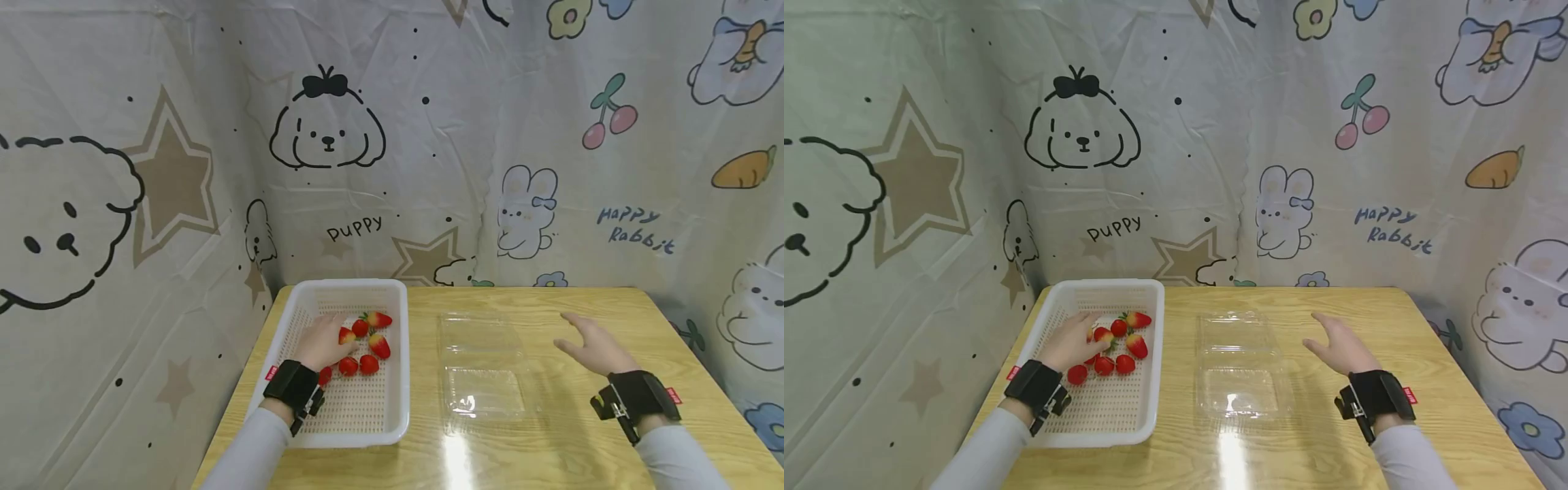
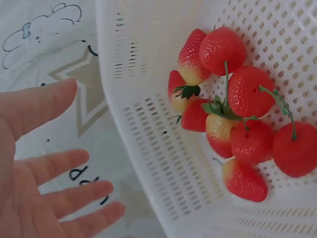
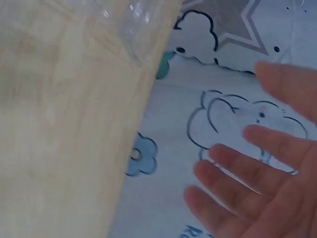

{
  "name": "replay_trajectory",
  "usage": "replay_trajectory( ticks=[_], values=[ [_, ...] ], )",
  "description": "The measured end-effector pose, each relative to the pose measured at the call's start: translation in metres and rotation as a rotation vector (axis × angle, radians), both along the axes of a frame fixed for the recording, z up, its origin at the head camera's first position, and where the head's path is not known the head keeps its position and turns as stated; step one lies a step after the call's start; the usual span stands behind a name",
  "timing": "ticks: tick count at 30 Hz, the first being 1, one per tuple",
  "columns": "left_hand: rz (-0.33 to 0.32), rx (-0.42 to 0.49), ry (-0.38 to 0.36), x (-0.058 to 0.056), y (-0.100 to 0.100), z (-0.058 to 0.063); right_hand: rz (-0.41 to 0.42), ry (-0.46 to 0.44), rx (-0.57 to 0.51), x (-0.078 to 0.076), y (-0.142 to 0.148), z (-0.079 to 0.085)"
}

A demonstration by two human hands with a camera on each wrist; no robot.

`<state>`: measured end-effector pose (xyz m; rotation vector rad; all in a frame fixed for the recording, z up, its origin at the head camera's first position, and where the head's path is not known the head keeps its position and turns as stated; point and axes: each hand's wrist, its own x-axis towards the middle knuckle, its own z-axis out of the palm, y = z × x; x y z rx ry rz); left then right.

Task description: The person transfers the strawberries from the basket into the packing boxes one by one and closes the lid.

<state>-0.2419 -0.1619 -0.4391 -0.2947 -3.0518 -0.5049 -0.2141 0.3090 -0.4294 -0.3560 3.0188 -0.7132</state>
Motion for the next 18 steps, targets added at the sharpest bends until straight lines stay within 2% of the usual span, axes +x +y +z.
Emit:
replay_trajectory(
  ticks=[3, 5, 9, 12, 14, 18],
  values=[
    [-0.05, 0.076, -0.049, -0.01, 0.003, -0.004, 0.0, -0.067, -0.048, 0.002, -0.005, -0.013],
    [-0.086, 0.125, -0.112, -0.017, 0.007, -0.009, -0.006, -0.102, -0.079, 0.004, -0.008, -0.026],
    [-0.148, 0.15, -0.242, -0.027, 0.015, -0.021, -0.025, -0.165, -0.142, 0.011, -0.015, -0.052],
    [-0.138, 0.143, -0.32, -0.029, 0.022, -0.028, -0.054, -0.221, -0.172, 0.016, -0.021, -0.068],
    [-0.1, 0.149, -0.367, -0.031, 0.026, -0.031, -0.08, -0.241, -0.188, 0.018, -0.026, -0.074],
    [-0.07, 0.134, -0.41, -0.035, 0.033, -0.037, -0.122, -0.263, -0.239, 0.019, -0.033, -0.082]
  ],
)
